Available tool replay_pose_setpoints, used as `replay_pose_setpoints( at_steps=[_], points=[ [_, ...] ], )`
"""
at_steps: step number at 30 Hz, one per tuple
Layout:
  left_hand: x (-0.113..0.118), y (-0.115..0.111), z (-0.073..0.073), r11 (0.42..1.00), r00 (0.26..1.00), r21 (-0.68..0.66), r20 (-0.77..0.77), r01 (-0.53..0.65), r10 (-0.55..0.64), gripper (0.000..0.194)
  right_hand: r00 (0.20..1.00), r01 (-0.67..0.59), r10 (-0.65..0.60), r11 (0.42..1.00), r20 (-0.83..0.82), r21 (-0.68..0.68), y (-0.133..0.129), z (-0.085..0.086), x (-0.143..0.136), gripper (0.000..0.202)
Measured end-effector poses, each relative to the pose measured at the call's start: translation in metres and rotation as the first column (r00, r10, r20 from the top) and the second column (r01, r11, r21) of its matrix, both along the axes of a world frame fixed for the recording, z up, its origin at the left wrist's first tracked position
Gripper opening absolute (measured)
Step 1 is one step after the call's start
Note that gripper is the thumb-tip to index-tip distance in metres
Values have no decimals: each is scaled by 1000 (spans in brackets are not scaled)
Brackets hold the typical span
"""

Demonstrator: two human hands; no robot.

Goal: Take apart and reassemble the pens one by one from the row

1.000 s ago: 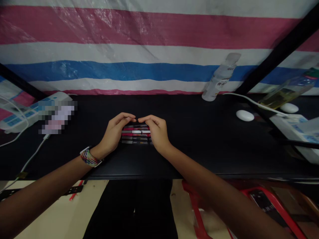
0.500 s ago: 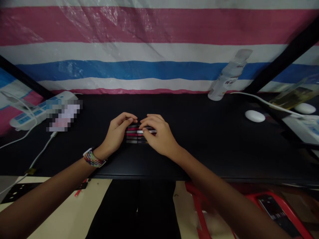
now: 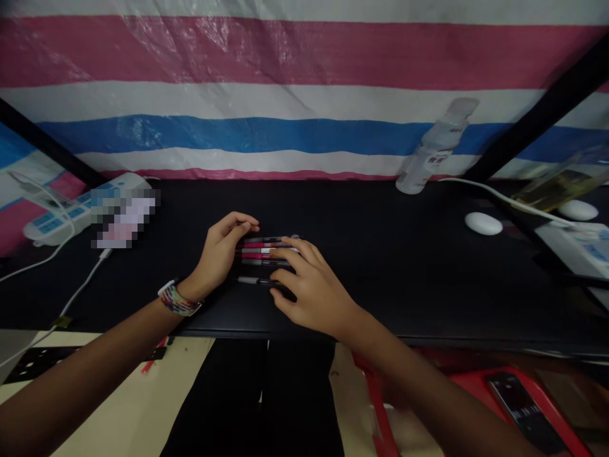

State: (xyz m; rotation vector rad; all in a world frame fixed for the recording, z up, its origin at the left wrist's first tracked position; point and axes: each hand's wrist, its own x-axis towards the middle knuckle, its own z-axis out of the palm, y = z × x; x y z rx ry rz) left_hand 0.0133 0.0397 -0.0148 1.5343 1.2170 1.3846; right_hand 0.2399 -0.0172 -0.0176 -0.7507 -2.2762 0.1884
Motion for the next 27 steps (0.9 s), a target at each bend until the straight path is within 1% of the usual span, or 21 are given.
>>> replay_pose_setpoints(
  at_steps=[2, 4, 5, 7, 8, 9, 10, 12, 14, 15, 16, 18, 19, 21, 23, 25, 27],
  points=[
    [-2, -2, 4, 999, 1000, 38, -28, 2, -1, 15, 1000, -6, 6, 1000, -14, -20, 0, -1, 0, 9],
    [-4, -5, 11, 995, 996, 86, -79, 43, -37, 19, 997, 8, -11, 999, -72, -41, 2, 0, 0, 11],
    [-5, -6, 15, 991, 991, 107, -119, 82, -69, 23, 993, 23, -29, 998, -114, -51, 3, 1, 1, 12],
    [-7, -9, 25, 973, 957, 105, -227, 206, -178, 36, 974, 71, -86, 994, -208, -79, 11, 6, 2, 11],
    [-7, -8, 30, 962, 932, 87, -284, 260, -226, 40, 962, 98, -122, 989, -243, -106, 17, 10, 3, 10],
    [-7, -6, 35, 951, 910, 94, -329, 296, -251, 39, 950, 127, -160, 983, -267, -134, 25, 14, 4, 10],
    [-7, -3, 40, 947, 899, 110, -364, 301, -243, 37, 937, 150, -194, 974, -290, -168, 34, 19, 5, 10],
    [-7, 11, 50, 943, 894, 181, -408, 279, -186, 33, 912, 155, -244, 950, -329, -272, 57, 31, 6, 11],
    [-7, 31, 58, 937, 907, 246, -397, 250, -137, 28, 870, 152, -299, 918, -391, -365, 83, 42, 6, 19],
    [-7, 43, 60, 935, 918, 261, -376, 239, -130, 24, 847, 121, -312, 901, -430, -416, 96, 47, 6, 22],
    [-7, 54, 62, 934, 923, 263, -359, 241, -137, 19, 822, 62, -313, 879, -476, -472, 109, 50, 4, 26],
    [-7, 74, 59, 934, 936, 272, -322, 233, -139, 9, 757, -85, -331, 805, -564, -587, 130, 51, 1, 30],
    [-7, 82, 55, 937, 943, 271, -305, 221, -134, 7, 718, -148, -356, 761, -598, -631, 137, 48, 0, 29],
    [-7, 92, 42, 948, 955, 253, -271, 195, -125, 7, 645, -241, -410, 692, -645, -681, 146, 38, -2, 23],
    [-7, 95, 25, 958, 960, 214, -247, 190, -136, 9, 591, -286, -461, 648, -662, -706, 149, 25, -3, 16],
    [-9, 95, 9, 963, 961, 193, -237, 190, -142, 11, 594, -296, -477, 619, -648, -727, 147, 14, -1, 13],
    [-11, 95, -2, 969, 963, 175, -236, 175, -131, 12, 616, -278, -476, 614, -628, -738, 145, 6, 1, 11]
  ],
)
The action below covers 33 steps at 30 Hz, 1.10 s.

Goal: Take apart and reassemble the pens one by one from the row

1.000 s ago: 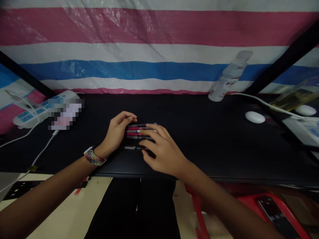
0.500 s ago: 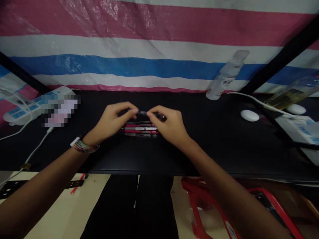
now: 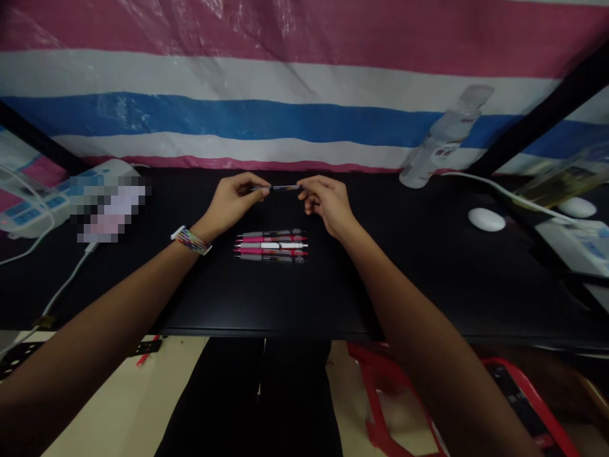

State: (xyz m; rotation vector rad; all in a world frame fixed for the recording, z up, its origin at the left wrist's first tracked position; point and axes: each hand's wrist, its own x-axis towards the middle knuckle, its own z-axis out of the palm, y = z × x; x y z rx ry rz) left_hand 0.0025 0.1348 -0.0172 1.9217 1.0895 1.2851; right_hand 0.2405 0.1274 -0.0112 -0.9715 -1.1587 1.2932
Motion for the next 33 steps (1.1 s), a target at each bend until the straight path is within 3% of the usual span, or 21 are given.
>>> replay_pose_setpoints(
  at_steps=[6, 14, 27, 33],
  points=[
    [-7, 5, -10, 1000, 1000, -10, -11, -22, 22, 11, 993, -31, 31, 1000, 110, -4, 1, -5, 2, 14],
    [-9, 10, -14, 998, 999, -53, 0, -37, 37, 14, 996, -8, 6, 1000, 92, 14, 5, -11, 0, 16],
    [-9, 9, -9, 987, 999, -162, 40, -18, 25, 16, 999, -38, 38, 999, 3, 27, 13, -14, -2, 20],
    [-7, 9, -5, 981, 1000, -191, 4, -16, 17, 21, 1000, -10, 9, 998, -10, -57, 14, -9, -2, 11]
  ],
)
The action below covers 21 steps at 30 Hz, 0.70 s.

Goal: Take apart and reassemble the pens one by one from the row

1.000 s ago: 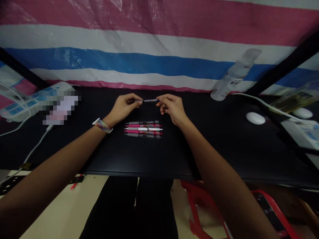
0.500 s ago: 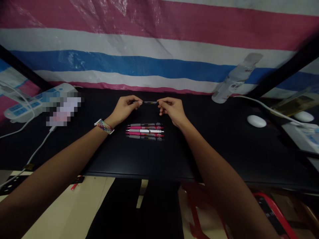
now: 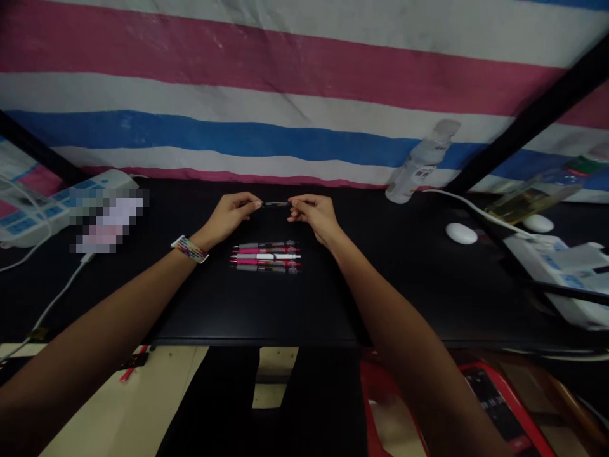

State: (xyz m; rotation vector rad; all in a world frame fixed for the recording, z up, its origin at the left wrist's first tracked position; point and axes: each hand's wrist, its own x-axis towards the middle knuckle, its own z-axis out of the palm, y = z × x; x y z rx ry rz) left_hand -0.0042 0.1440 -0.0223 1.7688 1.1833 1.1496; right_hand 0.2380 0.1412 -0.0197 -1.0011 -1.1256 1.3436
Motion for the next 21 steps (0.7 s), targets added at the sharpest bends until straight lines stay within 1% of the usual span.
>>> replay_pose_setpoints(
  at_steps=[3, 5, 8, 10, 14, 17, 19, 21],
  points=[
    [1, -3, 0, 998, 999, 54, -48, -14, 16, 22, 1000, 4, -5, 999, -30, -47, 0, 4, 0, 3],
    [2, -7, 2, 987, 993, 158, -108, -19, 37, 20, 998, 2, -6, 998, -56, -66, 1, 6, 1, 3],
    [3, -14, 9, 942, 979, 336, -195, 6, 64, 17, 997, -2, -6, 995, -82, -98, 1, 9, 2, 10],
    [2, -17, 13, 919, 970, 392, -233, 28, 70, 20, 996, -15, 6, 993, -86, -113, 2, 9, 3, 11],
    [-1, -20, 16, 911, 953, 402, -301, 89, 40, 25, 995, -36, 25, 993, -96, -116, 0, 9, 3, 7],
    [-3, -19, 14, 918, 953, 380, -302, 112, 8, 27, 994, -21, 9, 994, -110, -108, -2, 9, 3, 6],
    [-3, -18, 13, 934, 962, 341, -274, 109, -12, 27, 993, -17, 5, 995, -115, -101, -2, 10, 2, 5],
    [-3, -16, 12, 961, 972, 263, -235, 87, -24, 28, 993, -26, 14, 995, -116, -95, -2, 10, 3, 5]
  ],
)
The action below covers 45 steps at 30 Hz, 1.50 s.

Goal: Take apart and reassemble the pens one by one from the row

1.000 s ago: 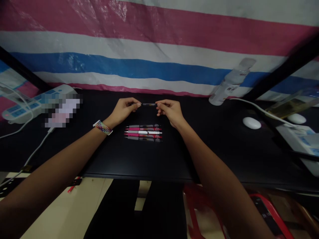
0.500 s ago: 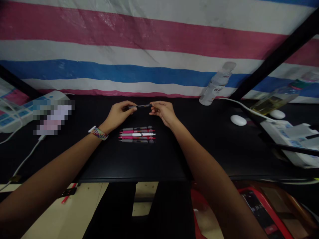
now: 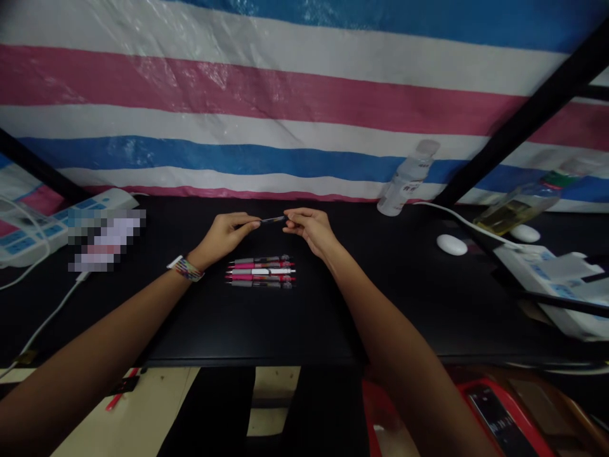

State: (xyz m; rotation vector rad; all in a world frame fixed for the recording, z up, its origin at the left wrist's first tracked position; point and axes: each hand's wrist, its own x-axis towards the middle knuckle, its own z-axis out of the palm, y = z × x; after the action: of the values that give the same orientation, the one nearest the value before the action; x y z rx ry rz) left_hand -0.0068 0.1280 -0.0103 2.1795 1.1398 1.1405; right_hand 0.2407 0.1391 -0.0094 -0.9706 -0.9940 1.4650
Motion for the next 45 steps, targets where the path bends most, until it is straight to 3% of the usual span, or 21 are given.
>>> replay_pose_setpoints(
  at_steps=[3, 6, 10, 13, 16, 19, 22, 25, 27, 35, 39, 42, 44, 45],
  points=[
    [0, 3, -2, 985, 999, -171, 20, -34, 38, 35, 1000, -14, 14, 1000, -4, 4, 2, 0, 1, 3],
    [0, 7, -4, 970, 997, -238, 54, -42, 56, 50, 999, -33, 33, 999, -2, 29, 4, -2, 1, 6],
    [1, 11, -7, 986, 981, -166, 183, -31, 62, 31, 1000, -30, 30, 999, -3, 42, 6, -6, 0, 9],
    [1, 14, -8, 986, 969, -164, 241, -21, 60, 30, 1000, -22, 23, 999, -15, 31, 6, -8, 0, 9],
    [0, 16, -9, 971, 963, -235, 249, -40, 100, 48, 999, -48, 49, 998, -23, 36, 7, -8, 2, 10],
    [-1, 17, -10, 974, 943, -225, 322, -9, 83, 42, 998, -49, 50, 998, -46, 34, 8, -8, 3, 9],
    [-1, 17, -10, 977, 959, -213, 276, 2, 58, 33, 997, -45, 47, 998, -62, 31, 9, -9, 4, 8],
    [-1, 16, -11, 979, 972, -203, 220, -30, 76, 42, 996, -43, 45, 999, -73, 26, 9, -10, 5, 6],
    [0, 15, -12, 982, 962, -186, 264, -22, 72, 32, 996, -33, 35, 999, -82, 24, 10, -10, 5, 4],
    [2, 14, -9, 983, 939, -181, 336, -16, 77, 32, 997, -13, 13, 1000, -82, 7, 11, -12, 5, 3],
    [2, 15, -9, 979, 951, -193, 286, -65, 119, 36, 998, -25, 25, 1000, -63, 8, 13, -13, 6, 4],
    [1, 17, -10, 979, 924, -201, 367, -35, 108, 27, 998, -16, 16, 1000, -64, 6, 13, -13, 6, 6],
    [0, 18, -12, 976, 929, -211, 348, -56, 128, 32, 998, -15, 16, 1000, -66, 13, 13, -14, 6, 7],
    [0, 18, -12, 973, 934, -215, 322, -84, 152, 45, 998, -12, 14, 1000, -65, 20, 13, -14, 7, 8]
  ],
)
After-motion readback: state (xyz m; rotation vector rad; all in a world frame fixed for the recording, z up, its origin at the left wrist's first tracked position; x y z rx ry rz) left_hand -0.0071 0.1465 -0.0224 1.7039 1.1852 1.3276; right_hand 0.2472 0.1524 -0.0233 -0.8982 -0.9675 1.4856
